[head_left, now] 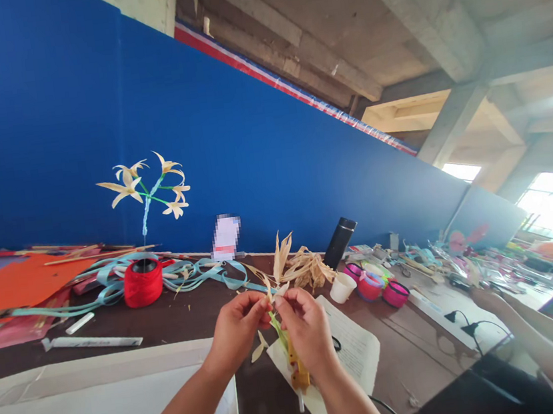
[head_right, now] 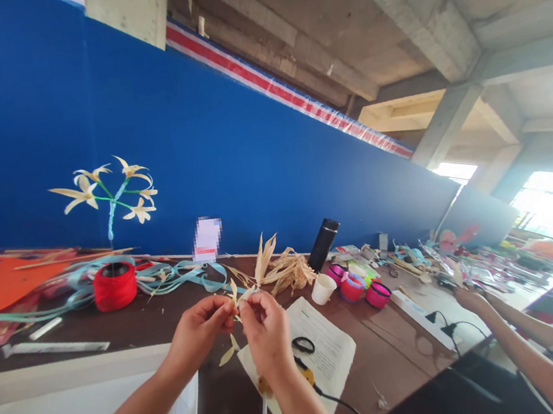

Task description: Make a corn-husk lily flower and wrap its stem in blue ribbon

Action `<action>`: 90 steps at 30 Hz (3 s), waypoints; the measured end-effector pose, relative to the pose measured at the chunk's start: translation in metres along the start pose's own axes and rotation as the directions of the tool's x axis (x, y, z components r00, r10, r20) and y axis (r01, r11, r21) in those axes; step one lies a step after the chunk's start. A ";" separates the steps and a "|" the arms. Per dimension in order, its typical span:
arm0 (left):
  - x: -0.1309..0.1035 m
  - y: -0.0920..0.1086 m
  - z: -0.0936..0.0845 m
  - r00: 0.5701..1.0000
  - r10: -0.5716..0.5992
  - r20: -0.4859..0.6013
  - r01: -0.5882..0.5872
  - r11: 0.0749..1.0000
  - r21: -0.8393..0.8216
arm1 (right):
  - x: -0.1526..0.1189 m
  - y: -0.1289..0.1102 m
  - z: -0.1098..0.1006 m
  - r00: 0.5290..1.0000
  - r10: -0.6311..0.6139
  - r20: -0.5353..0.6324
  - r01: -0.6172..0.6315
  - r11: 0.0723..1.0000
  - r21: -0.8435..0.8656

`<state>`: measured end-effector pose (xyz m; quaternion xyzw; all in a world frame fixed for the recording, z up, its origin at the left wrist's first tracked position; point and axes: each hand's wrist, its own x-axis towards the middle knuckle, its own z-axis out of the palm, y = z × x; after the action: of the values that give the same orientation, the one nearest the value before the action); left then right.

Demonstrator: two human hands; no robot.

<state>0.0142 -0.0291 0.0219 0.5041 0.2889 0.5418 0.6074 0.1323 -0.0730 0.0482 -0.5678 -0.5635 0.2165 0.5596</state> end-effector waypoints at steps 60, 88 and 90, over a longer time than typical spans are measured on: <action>0.003 -0.002 -0.003 0.994 -0.082 0.078 0.096 0.978 -0.185 | 0.002 0.007 0.006 0.991 0.131 0.003 -0.130 0.975 0.181; 0.006 -0.007 -0.001 0.998 -0.061 0.005 0.061 0.998 -0.024 | 0.004 0.011 0.007 0.990 0.124 -0.062 -0.118 0.989 0.091; 0.005 -0.005 -0.002 0.998 -0.061 0.007 0.062 0.998 -0.019 | 0.003 0.013 0.007 0.992 0.107 -0.063 -0.101 0.991 0.090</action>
<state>0.0160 -0.0234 0.0174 0.4906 0.2970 0.5241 0.6296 0.1321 -0.0640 0.0362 -0.5786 -0.5042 0.2502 0.5902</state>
